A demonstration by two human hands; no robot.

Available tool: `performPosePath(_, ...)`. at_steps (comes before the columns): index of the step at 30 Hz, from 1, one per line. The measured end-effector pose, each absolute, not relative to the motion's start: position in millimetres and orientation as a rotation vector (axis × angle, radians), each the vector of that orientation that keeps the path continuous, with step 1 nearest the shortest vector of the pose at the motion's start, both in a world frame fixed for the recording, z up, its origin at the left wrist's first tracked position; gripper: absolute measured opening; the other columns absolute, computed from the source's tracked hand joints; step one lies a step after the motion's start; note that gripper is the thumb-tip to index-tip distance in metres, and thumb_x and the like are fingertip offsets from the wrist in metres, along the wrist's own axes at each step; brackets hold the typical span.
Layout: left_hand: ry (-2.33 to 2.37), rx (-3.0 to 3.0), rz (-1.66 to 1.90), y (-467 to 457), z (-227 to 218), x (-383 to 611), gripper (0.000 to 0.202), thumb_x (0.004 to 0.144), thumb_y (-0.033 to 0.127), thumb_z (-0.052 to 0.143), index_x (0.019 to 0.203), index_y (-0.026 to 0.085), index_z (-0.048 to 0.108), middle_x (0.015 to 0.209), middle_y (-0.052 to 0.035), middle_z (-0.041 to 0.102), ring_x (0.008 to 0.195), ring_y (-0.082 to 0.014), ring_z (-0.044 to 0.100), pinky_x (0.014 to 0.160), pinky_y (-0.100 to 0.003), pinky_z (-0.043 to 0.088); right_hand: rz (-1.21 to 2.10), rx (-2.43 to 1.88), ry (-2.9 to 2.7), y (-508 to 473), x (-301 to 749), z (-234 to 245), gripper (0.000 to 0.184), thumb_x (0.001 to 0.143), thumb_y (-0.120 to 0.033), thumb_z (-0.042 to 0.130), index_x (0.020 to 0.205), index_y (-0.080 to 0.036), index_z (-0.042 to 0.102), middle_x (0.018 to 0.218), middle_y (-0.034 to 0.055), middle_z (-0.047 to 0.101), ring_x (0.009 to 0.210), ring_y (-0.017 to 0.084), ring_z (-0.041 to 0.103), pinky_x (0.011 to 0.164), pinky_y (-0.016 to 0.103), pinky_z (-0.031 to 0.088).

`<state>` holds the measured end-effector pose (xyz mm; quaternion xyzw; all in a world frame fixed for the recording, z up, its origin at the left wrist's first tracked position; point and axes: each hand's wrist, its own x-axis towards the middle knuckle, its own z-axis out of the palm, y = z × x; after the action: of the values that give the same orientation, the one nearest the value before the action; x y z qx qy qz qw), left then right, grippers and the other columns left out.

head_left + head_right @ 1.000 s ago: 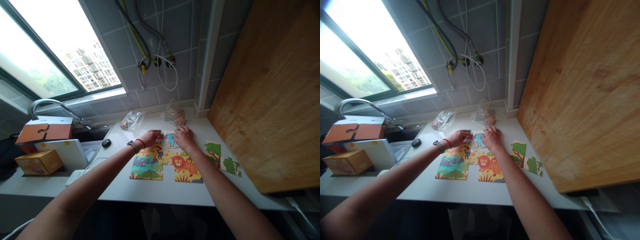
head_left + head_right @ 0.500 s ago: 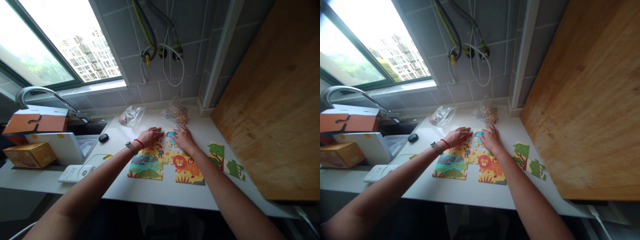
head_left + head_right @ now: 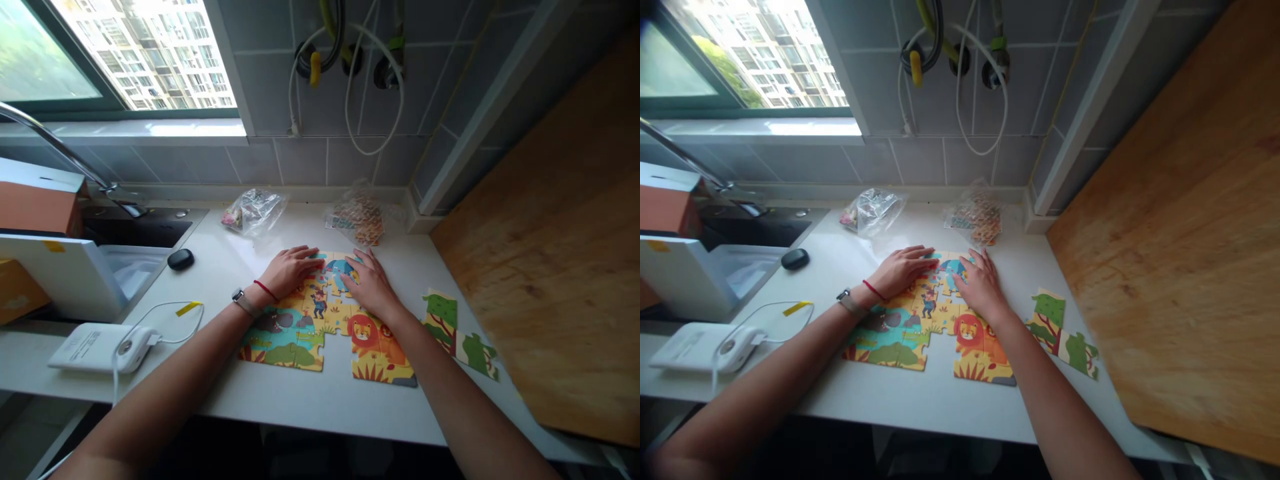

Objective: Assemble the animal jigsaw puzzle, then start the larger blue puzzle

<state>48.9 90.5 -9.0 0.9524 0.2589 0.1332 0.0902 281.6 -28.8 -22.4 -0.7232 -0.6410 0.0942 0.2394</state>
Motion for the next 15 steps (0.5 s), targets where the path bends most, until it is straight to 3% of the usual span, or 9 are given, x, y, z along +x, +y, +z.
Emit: performPosePath(15,0.732,2.873,0.405,86.1,-4.5,45.4,0.032,0.11,0.039,0.051,0.134,0.032,0.072,0.148,-0.0067,0.064,0.135,-0.0286,0.06,0.105,-0.045,0.054,0.293,-1.956,-1.738,-33.6,283.3,-15.5,0.05,0.095,-0.044,0.059,0.138,-0.02,0.071,0.154,0.0129,0.058,0.153,0.036,0.039,0.127,0.056,0.033)
